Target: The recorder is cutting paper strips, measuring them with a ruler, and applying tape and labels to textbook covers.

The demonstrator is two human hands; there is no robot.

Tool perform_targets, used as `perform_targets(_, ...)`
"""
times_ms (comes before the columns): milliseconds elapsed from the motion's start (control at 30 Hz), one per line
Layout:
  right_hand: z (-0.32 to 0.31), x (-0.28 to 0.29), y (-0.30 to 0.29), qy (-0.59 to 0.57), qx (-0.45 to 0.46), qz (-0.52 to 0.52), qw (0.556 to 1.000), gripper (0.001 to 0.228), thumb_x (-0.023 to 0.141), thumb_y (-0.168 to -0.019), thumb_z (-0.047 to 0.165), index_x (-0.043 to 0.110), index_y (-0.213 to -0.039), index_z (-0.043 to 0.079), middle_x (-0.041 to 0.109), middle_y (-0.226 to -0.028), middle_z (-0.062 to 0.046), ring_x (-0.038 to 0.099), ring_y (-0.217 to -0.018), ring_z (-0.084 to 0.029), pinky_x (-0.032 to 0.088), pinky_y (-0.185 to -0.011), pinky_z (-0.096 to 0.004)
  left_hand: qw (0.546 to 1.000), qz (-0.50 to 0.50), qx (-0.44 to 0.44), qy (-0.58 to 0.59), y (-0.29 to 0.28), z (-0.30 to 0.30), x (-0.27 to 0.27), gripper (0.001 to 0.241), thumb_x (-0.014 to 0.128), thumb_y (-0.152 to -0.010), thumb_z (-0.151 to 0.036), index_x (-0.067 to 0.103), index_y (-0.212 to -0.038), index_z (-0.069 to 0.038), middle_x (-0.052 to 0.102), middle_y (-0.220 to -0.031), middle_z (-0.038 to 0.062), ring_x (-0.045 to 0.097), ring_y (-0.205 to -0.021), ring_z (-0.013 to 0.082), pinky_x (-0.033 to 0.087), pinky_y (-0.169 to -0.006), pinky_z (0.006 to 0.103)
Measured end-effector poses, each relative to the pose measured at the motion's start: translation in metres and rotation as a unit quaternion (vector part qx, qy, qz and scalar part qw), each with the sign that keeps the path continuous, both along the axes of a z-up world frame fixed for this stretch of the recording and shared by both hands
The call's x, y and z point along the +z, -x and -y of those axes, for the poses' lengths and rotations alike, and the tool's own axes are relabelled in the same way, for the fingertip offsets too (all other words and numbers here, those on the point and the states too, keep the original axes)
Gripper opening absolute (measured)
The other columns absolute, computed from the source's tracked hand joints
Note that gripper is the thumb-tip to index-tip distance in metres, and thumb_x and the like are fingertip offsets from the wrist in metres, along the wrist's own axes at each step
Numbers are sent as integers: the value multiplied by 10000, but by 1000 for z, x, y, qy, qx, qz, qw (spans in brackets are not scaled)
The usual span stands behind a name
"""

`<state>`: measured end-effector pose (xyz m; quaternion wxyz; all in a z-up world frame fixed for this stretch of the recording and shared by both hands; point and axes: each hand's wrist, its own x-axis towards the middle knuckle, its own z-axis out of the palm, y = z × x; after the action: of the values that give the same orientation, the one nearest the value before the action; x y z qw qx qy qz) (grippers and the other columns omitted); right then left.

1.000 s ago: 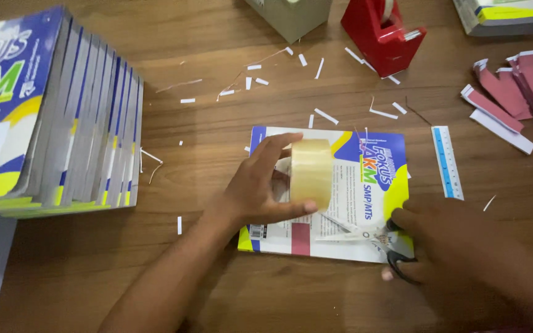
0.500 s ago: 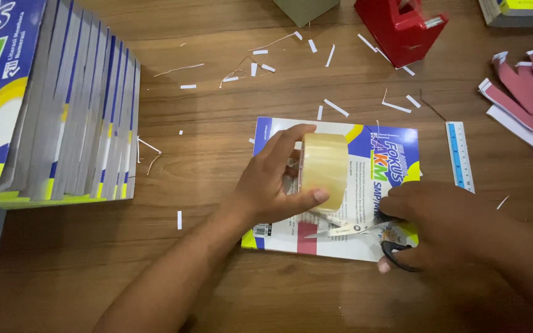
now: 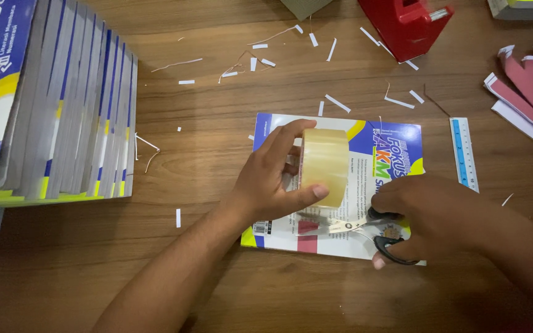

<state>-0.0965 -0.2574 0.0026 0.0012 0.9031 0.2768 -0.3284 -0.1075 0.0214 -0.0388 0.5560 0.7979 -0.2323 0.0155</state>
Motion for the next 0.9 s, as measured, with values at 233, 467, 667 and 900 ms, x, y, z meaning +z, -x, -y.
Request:
perform_targets(233,9,-16,-4,-11,43,25,999,646,942,-580,786,693,-753,216,742,-853,85,698,-784,-185,553,-735,-354,999,18,-2,-30,-3,0,-5,778,685,-858,-448,311,-1464,-135,538,-1219,150,729,-926,244,657,-723,328)
perform_targets(467,6,-9,-3,9,12,6,1000,385,916,-636,530,728,-823,251,751,-923,125,709,-860,-143,569,-786,-323,1000,-4,6,4,1,1,1,785,725,-809,-381,368,-1461,-128,566,-1234,116,685,-904,202,594,-718,311)
perform_targets(667,5,-8,-2,32,-3,-20,999,320,897,-665,465,747,-869,270,772,-961,120,730,-894,-137,581,-821,-325,1000,9,-8,-15,-2,1,-3,766,686,-858,-426,314,-1465,-142,536,-1203,144,719,-924,237,655,-722,327)
perform_targets(900,8,-14,-2,26,15,0,1000,316,879,-678,490,695,-779,253,753,-871,134,705,-818,-126,562,-767,-310,1000,-6,-1,5,0,0,-2,788,740,-811,-347,358,-1467,-137,554,-1267,122,707,-958,224,622,-780,331)
